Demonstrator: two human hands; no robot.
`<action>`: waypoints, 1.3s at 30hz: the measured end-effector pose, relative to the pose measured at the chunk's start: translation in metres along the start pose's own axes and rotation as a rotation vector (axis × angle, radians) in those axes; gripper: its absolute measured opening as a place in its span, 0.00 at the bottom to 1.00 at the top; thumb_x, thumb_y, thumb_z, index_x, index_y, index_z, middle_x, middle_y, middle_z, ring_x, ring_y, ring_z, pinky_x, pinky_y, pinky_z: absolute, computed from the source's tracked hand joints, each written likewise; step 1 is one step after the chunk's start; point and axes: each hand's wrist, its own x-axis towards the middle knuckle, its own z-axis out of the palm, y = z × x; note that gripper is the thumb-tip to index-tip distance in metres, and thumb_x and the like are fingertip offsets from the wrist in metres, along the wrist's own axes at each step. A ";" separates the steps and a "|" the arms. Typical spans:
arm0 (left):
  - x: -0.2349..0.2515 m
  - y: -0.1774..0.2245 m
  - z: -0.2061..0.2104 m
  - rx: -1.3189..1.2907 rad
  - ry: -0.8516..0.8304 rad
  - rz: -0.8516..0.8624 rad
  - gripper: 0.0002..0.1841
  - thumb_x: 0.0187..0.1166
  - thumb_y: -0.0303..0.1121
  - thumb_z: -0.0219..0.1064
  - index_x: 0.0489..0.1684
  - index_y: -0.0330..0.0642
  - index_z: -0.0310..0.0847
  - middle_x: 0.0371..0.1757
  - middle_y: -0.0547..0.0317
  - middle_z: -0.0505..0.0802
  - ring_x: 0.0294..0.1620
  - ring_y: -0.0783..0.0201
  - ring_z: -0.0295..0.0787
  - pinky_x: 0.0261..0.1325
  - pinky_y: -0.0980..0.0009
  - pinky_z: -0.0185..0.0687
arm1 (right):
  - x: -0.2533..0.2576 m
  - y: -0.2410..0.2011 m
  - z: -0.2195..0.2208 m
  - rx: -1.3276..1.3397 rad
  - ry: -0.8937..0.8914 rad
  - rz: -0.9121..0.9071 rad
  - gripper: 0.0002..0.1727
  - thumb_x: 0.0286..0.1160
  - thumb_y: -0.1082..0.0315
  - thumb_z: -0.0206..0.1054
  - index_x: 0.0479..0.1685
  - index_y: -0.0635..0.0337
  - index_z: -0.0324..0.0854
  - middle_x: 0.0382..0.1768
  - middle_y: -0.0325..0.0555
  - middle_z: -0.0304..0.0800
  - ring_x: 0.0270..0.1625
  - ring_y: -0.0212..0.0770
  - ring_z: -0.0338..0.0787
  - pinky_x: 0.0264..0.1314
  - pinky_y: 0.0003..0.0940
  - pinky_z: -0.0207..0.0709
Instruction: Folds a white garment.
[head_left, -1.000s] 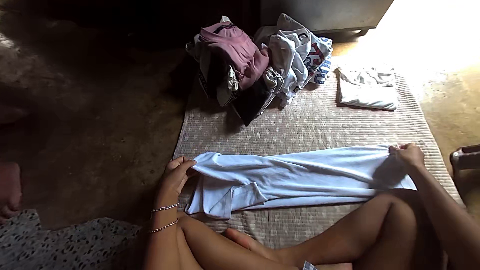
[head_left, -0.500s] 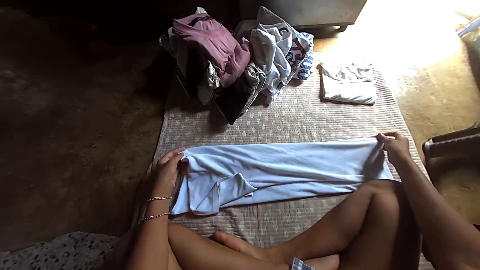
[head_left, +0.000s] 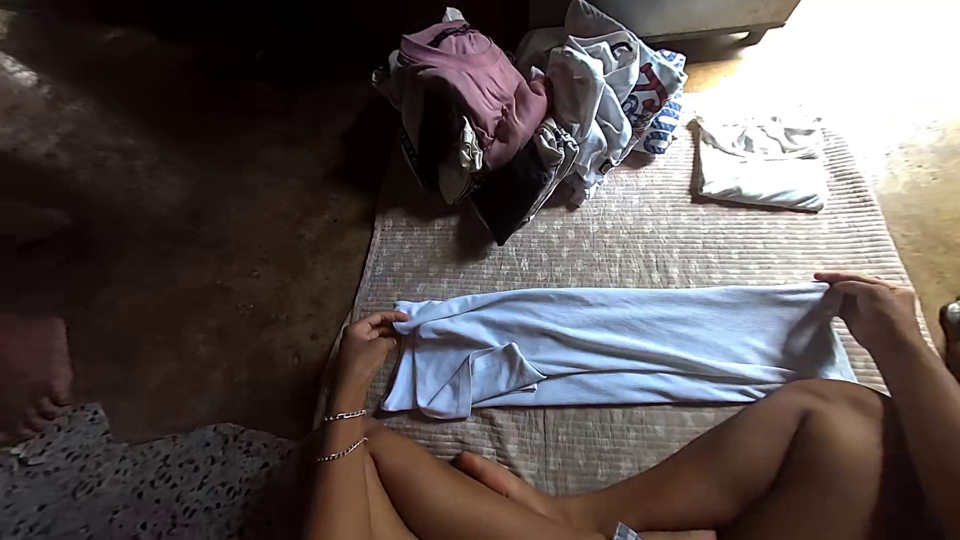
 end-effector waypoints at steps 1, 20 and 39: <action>-0.003 0.001 -0.002 0.060 -0.033 -0.018 0.19 0.65 0.06 0.61 0.52 0.29 0.87 0.52 0.46 0.91 0.46 0.69 0.85 0.53 0.70 0.81 | -0.003 -0.003 0.001 -0.070 0.013 -0.004 0.11 0.74 0.77 0.56 0.36 0.61 0.85 0.30 0.30 0.90 0.26 0.21 0.84 0.32 0.20 0.79; 0.044 0.001 0.024 -0.333 0.057 -0.086 0.17 0.90 0.28 0.55 0.73 0.35 0.78 0.70 0.49 0.85 0.60 0.66 0.83 0.64 0.66 0.76 | 0.004 0.005 -0.015 0.071 -0.152 0.081 0.14 0.81 0.81 0.52 0.50 0.65 0.84 0.39 0.33 0.93 0.39 0.26 0.91 0.46 0.24 0.86; 0.002 0.013 0.022 -0.005 -0.028 -0.214 0.26 0.83 0.37 0.70 0.73 0.27 0.72 0.59 0.36 0.86 0.49 0.57 0.83 0.57 0.58 0.79 | -0.107 -0.030 -0.021 -0.530 -0.005 0.199 0.17 0.81 0.73 0.61 0.64 0.71 0.81 0.57 0.67 0.86 0.52 0.52 0.86 0.57 0.51 0.77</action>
